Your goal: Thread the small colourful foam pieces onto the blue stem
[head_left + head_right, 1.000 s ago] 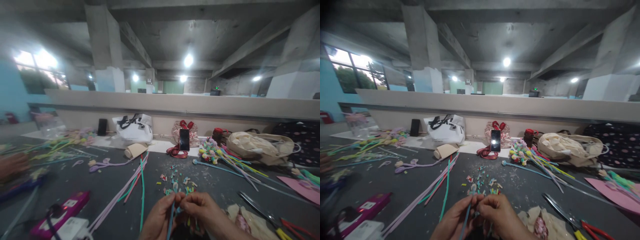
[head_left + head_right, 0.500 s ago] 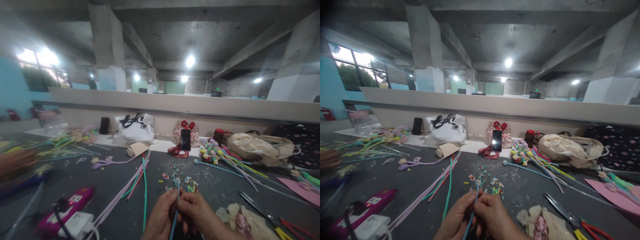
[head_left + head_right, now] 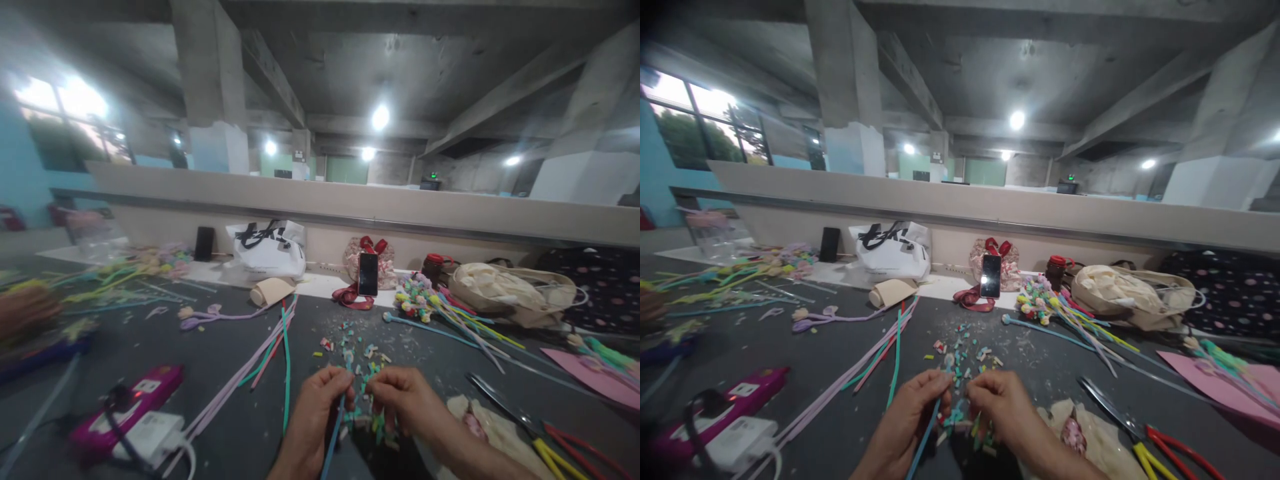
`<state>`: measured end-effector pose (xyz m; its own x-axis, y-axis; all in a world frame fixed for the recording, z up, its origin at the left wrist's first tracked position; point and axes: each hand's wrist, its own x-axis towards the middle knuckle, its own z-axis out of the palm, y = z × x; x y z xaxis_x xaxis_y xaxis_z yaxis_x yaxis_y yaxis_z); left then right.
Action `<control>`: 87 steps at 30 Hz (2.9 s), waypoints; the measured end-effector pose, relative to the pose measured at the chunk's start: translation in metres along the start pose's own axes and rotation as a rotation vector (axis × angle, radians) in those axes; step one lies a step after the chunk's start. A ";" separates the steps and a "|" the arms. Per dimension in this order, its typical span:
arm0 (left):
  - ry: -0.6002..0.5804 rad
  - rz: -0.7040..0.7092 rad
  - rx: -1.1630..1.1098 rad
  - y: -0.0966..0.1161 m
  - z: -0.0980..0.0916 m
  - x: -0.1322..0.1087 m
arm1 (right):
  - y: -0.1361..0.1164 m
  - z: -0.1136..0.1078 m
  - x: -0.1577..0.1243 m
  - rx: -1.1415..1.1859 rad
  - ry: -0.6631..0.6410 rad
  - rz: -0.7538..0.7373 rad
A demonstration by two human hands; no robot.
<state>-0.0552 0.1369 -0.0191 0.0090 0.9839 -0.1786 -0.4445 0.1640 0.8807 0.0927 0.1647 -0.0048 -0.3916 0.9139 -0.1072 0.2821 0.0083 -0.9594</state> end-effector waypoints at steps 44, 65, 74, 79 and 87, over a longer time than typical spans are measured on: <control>-0.174 -0.216 0.051 -0.007 0.005 0.000 | -0.009 -0.018 -0.009 -0.461 0.065 -0.427; -0.084 -0.009 -0.171 0.044 -0.008 0.011 | 0.009 -0.056 0.000 -0.652 0.065 -0.233; -0.013 -0.074 -0.154 0.029 -0.012 0.026 | 0.005 -0.045 0.019 -0.742 -0.062 -0.353; 0.018 -0.057 -0.092 0.027 -0.011 0.027 | 0.005 -0.038 0.048 -0.819 -0.109 -0.414; 0.019 -0.061 -0.033 0.024 -0.009 0.027 | 0.012 -0.019 0.070 -0.893 -0.163 -0.406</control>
<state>-0.0734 0.1665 -0.0065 0.0202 0.9704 -0.2405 -0.4728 0.2212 0.8529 0.0855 0.2370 -0.0185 -0.7015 0.7074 0.0868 0.6296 0.6721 -0.3897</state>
